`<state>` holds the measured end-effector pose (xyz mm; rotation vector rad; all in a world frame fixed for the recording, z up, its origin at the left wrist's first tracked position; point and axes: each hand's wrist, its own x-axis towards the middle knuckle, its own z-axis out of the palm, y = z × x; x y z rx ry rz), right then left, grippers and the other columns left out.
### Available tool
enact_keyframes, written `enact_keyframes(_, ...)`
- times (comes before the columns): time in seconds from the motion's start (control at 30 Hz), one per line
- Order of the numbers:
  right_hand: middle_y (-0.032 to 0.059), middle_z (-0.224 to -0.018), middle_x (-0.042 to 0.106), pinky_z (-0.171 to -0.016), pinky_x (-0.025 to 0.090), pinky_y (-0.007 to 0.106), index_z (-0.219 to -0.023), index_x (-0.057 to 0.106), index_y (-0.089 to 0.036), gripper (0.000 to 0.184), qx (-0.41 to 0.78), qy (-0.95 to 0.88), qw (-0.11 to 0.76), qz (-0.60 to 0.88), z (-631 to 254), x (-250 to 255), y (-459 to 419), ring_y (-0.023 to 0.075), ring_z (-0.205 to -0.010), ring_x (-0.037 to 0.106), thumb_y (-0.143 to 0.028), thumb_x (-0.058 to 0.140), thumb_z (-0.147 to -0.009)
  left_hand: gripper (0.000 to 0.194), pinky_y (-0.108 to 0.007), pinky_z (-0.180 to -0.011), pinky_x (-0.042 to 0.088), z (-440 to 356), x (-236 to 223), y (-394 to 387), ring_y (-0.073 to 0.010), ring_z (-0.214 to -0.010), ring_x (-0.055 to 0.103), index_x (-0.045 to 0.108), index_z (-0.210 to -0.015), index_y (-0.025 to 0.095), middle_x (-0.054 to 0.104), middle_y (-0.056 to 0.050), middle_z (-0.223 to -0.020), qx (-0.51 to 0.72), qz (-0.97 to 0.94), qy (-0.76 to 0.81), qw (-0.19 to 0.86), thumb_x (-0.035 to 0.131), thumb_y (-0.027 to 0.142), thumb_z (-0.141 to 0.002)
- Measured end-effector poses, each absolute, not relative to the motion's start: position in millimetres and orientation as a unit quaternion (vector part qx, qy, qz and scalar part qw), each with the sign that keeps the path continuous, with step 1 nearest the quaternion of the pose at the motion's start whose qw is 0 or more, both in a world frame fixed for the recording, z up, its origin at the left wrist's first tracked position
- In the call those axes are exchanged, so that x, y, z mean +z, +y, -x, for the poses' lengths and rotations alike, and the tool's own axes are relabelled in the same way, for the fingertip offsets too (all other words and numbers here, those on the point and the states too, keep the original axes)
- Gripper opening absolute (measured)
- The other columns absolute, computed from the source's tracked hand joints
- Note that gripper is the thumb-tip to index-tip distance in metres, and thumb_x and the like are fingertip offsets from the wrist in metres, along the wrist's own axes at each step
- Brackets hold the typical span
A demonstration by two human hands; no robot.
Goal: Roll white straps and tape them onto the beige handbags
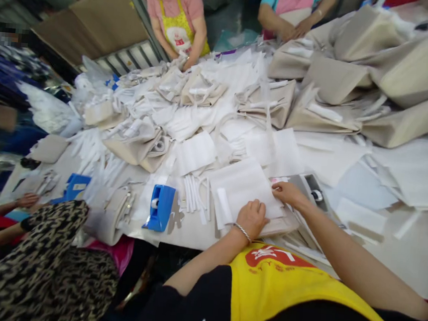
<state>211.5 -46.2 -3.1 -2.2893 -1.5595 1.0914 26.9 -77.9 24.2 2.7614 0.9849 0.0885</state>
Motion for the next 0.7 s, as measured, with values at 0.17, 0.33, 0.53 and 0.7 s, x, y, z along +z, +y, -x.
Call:
enact_keyframes(0.17, 0.0002, -0.052, 0.054, -0.049, 0.034, 0.022, -0.058, 0.058, -0.015, 0.008, 0.417, -0.529, 0.101, 0.732, -218, -8, -47, 0.0131, -0.053, 0.049, -0.019, 0.051, -0.059, 0.014, -0.03, -0.055, 0.038, -26, 21, -86, -0.0205, -0.075, 0.047, 0.047, -0.081, 0.011, 0.048, -0.011, -0.082, 0.01, -0.952, 0.302, 0.055, 0.037, 0.019, -0.079)
enact_keyframes(0.33, -0.0015, -0.05, 0.048, -0.041, 0.029, 0.022, -0.063, 0.054, -0.015, 0.018, 0.491, -0.458, 0.201, 0.713, -221, -2, -62, 0.0098, -0.046, 0.041, -0.033, 0.054, -0.063, 0.015, -0.029, -0.053, 0.036, -25, 11, -85, -0.0182, -0.069, 0.047, 0.048, -0.076, 0.012, 0.049, -0.009, -0.074, 0.055, -0.947, 0.314, 0.052, 0.033, 0.014, -0.078)
enact_keyframes(0.53, 0.0017, -0.072, 0.055, -0.059, 0.042, 0.025, -0.086, 0.052, -0.017, 0.029, 0.567, -0.447, 0.355, 0.594, -235, 24, -115, 0.0149, -0.068, 0.051, -0.038, 0.056, -0.067, 0.018, -0.027, -0.063, 0.039, -25, -5, -70, -0.0138, -0.067, 0.047, 0.049, -0.069, 0.015, 0.052, -0.004, -0.07, 0.124, -0.901, 0.399, 0.116, 0.035, 0.019, -0.079)
enact_keyframes(0.7, 0.0022, -0.081, 0.055, -0.074, 0.041, 0.029, -0.087, 0.053, -0.019, 0.024, 0.477, -0.553, 0.349, 0.587, -228, 35, -149, 0.0175, -0.08, 0.051, -0.034, 0.056, -0.068, 0.018, -0.027, -0.062, 0.039, -38, -5, -71, -0.0134, -0.066, 0.045, 0.05, -0.066, 0.015, 0.052, -0.004, -0.069, 0.111, -0.932, 0.319, 0.134, 0.037, 0.019, -0.078)
